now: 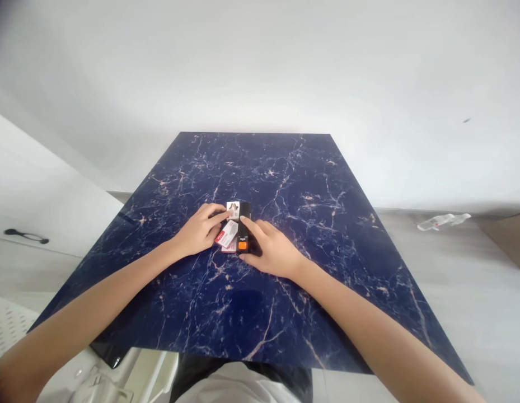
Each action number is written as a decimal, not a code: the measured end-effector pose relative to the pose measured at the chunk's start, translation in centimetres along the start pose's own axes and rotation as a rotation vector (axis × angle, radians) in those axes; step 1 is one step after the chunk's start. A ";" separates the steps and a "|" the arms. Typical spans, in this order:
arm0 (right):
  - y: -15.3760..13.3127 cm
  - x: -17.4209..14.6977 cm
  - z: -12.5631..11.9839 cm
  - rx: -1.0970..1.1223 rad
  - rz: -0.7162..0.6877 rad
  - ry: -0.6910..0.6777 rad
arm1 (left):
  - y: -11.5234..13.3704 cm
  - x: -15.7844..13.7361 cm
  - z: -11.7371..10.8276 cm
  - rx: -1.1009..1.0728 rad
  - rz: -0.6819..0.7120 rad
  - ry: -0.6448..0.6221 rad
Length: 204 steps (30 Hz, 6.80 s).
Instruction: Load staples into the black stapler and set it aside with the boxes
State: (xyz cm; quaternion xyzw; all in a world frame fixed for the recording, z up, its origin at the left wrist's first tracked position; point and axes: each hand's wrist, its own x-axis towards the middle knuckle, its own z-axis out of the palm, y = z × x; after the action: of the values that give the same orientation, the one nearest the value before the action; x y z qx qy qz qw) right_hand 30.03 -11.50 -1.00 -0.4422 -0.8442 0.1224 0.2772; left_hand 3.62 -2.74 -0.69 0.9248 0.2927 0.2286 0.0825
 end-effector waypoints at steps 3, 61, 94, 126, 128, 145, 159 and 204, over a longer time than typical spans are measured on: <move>0.0 0.0 0.0 0.004 0.002 -0.008 | -0.3 -0.1 -0.3 -0.055 0.024 -0.040; 0.1 -0.1 -0.1 0.005 0.025 -0.030 | -0.1 -0.4 -1.0 -0.227 -0.154 -0.292; 16.9 -6.2 -12.9 -0.242 0.875 0.428 | 10.6 27.7 15.7 -0.161 0.045 -0.324; 2.9 3.3 -0.7 0.082 0.102 0.057 | 5.4 6.8 5.3 0.050 0.199 -0.194; 3.0 3.3 -0.6 0.079 0.105 0.051 | 5.4 6.8 5.3 0.053 0.208 -0.192; 2.8 3.3 -0.9 0.078 0.124 -0.026 | 5.2 6.2 5.4 0.094 0.214 -0.210; 3.1 3.3 -0.7 0.090 0.130 -0.014 | 5.5 6.5 5.1 0.091 0.212 -0.208; 2.2 2.9 -0.5 0.107 0.240 0.010 | 6.0 6.5 4.7 0.117 0.163 -0.239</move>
State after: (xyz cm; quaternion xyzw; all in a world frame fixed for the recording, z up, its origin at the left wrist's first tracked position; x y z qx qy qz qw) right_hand 30.45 -7.88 -0.51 -0.5254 -0.7760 0.1972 0.2879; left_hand 13.59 -3.90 -0.72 0.9693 0.2177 0.1056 0.0437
